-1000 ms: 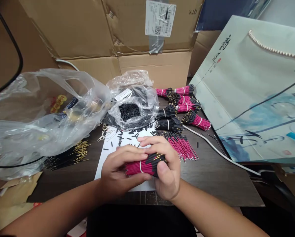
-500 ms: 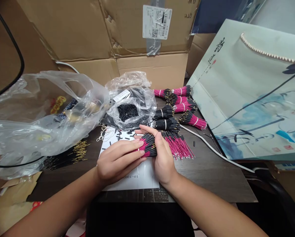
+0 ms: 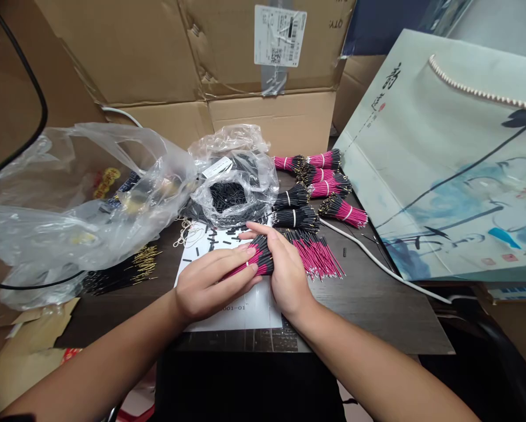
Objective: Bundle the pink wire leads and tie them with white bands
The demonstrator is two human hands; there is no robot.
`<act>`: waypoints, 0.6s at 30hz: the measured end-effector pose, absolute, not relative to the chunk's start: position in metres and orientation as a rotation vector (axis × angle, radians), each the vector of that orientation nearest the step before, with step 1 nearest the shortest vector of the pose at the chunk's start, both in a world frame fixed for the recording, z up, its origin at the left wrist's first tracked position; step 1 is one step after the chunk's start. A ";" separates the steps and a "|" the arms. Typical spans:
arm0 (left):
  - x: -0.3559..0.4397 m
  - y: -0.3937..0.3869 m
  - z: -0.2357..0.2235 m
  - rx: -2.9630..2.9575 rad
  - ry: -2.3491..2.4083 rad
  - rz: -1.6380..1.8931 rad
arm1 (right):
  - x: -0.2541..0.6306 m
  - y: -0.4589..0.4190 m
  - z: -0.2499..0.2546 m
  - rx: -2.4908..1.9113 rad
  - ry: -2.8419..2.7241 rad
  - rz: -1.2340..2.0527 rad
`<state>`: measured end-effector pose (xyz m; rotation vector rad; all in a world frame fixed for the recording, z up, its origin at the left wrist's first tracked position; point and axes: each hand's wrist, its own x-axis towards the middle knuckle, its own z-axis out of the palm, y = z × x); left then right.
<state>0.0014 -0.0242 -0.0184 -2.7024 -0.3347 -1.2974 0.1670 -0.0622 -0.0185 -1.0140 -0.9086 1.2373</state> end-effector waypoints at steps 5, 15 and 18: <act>0.002 -0.025 -0.018 -2.695 -0.344 -1.286 | 0.169 -0.063 -0.020 -1.021 -0.981 1.234; 0.010 -0.026 -0.018 -2.919 -1.029 -2.196 | 0.159 -0.058 -0.022 -1.010 -0.897 0.794; 0.014 -0.026 -0.015 -3.225 -1.648 -2.369 | 0.159 -0.059 -0.021 -0.934 -0.932 0.599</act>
